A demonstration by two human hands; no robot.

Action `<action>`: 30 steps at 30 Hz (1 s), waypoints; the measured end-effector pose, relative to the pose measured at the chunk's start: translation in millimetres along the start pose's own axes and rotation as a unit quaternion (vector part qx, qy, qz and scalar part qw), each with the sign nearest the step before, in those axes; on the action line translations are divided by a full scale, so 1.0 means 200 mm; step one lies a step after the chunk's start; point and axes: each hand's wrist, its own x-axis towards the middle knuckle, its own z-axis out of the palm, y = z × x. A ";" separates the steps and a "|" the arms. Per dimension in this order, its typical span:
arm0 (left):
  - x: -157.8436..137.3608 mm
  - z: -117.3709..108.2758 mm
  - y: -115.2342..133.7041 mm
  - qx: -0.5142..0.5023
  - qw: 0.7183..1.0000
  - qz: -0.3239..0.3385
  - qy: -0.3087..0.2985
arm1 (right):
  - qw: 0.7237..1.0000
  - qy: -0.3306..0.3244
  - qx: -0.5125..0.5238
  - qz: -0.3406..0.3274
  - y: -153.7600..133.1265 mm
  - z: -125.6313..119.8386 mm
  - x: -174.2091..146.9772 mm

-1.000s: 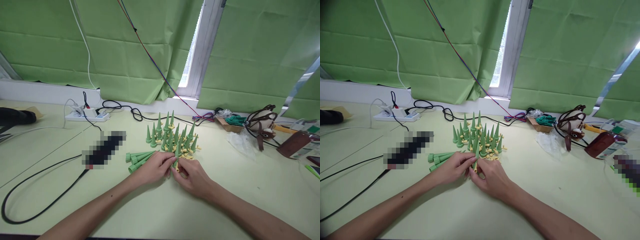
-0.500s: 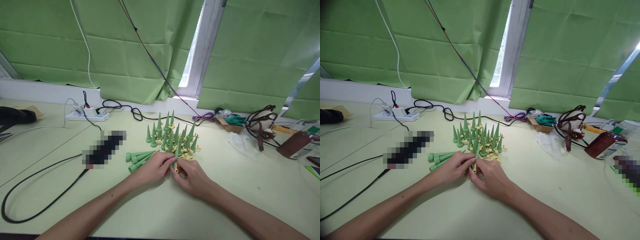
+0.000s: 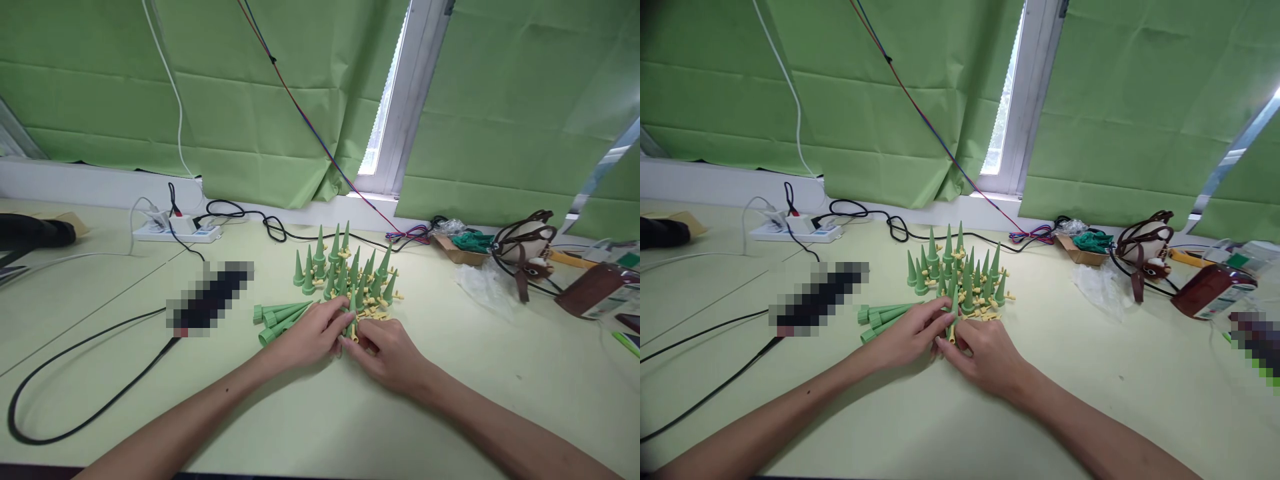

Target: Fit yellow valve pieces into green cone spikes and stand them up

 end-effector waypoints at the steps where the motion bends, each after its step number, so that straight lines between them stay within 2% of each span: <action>1: 0.00 0.00 0.00 0.003 1.000 -0.003 0.004 | 1.000 0.000 -0.002 -0.001 0.00 0.00 0.00; 13: 0.00 -0.01 0.01 0.015 1.000 0.008 0.018 | 1.000 -0.019 0.008 0.002 0.00 -0.02 0.00; 17: 0.01 -0.01 0.00 0.059 0.997 0.018 0.053 | 1.000 0.004 0.000 0.010 0.03 -0.03 0.01; 24: -0.01 -0.01 -0.01 0.131 0.988 -0.015 0.085 | 0.998 0.051 -0.022 0.032 0.07 -0.06 0.02; 30: -0.02 -0.01 0.01 0.165 0.981 -0.028 0.097 | 0.998 0.054 -0.018 0.031 0.05 -0.06 0.03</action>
